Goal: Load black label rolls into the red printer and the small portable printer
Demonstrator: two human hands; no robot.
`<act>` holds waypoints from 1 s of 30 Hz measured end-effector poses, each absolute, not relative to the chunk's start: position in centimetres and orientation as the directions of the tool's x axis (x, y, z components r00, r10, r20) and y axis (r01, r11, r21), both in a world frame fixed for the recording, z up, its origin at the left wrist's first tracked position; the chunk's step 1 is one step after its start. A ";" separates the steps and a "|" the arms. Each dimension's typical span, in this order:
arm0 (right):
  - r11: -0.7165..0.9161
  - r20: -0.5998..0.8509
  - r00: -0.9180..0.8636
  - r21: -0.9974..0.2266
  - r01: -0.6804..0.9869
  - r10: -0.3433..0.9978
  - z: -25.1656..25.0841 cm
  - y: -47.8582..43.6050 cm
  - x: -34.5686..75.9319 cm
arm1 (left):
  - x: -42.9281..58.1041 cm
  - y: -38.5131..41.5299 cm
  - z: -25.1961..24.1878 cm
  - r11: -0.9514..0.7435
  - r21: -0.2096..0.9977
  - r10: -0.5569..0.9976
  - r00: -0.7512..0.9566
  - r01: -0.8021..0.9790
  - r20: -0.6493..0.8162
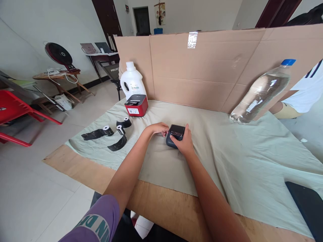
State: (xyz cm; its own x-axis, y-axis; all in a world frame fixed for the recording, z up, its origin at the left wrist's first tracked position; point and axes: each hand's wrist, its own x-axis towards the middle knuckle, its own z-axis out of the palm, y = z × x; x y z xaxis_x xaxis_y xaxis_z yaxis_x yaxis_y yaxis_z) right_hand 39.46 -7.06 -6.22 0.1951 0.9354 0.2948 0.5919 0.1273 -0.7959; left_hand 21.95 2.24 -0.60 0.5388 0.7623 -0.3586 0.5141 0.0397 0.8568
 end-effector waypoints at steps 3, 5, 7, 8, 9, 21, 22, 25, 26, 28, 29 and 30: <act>0.131 0.295 0.200 -0.805 0.579 0.934 -6.1 -7.2 39.4 | 22.0 2.2 -0.6 0.038 0.857 0.762 0.539 0.514 -0.358; 0.129 0.290 0.201 -0.812 0.569 0.936 -6.0 -7.2 39.4 | 22.0 2.2 -0.6 0.036 0.856 0.763 0.539 0.516 -0.357; 0.121 0.279 0.203 -0.818 0.562 0.939 -6.0 -7.2 39.4 | 22.0 2.2 -0.7 0.033 0.855 0.767 0.535 0.518 -0.353; 0.119 0.275 0.203 -0.820 0.560 0.940 -5.9 -7.3 39.4 | 22.0 2.2 -0.7 0.032 0.854 0.769 0.532 0.520 -0.353; 0.118 0.273 0.202 -0.821 0.558 0.941 -5.9 -7.3 39.4 | 22.0 2.2 -0.8 0.031 0.852 0.771 0.530 0.522 -0.353; 0.141 0.306 0.214 -0.817 0.559 0.928 -6.2 -7.1 39.5 | 22.1 1.8 -0.4 0.003 0.828 0.780 0.517 0.561 -0.352; 0.142 0.308 0.213 -0.816 0.560 0.927 -6.2 -7.1 39.5 | 22.1 1.8 -0.3 -0.004 0.824 0.783 0.514 0.567 -0.350; 0.139 0.303 0.213 -0.818 0.558 0.929 -6.2 -7.1 39.6 | 22.1 1.5 -0.4 -0.029 0.792 0.796 0.493 0.609 -0.350; 0.132 0.297 0.217 -0.819 0.558 0.930 -6.2 -7.1 39.6 | 22.1 1.4 -0.4 -0.037 0.777 0.801 0.484 0.629 -0.353; 0.113 0.283 0.227 -0.821 0.559 0.932 -6.3 -7.1 39.6 | 22.1 1.3 -0.5 -0.049 0.750 0.805 0.471 0.659 -0.361; 0.110 0.281 0.230 -0.823 0.558 0.932 -6.3 -7.0 39.6 | 22.1 1.4 -0.5 -0.053 0.743 0.803 0.471 0.667 -0.366; 0.114 0.283 0.229 -0.824 0.555 0.931 -6.3 -7.0 39.6 | 22.0 1.4 -0.6 -0.054 0.742 0.797 0.476 0.668 -0.371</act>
State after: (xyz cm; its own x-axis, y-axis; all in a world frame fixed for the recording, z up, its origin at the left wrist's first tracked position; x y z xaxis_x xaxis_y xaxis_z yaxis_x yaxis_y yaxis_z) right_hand 39.64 -7.05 -6.30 0.2286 0.9314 0.2832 0.5555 0.1141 -0.8237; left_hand 22.00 1.41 -0.58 0.4759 0.7974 -0.3710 0.6685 -0.0539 0.7418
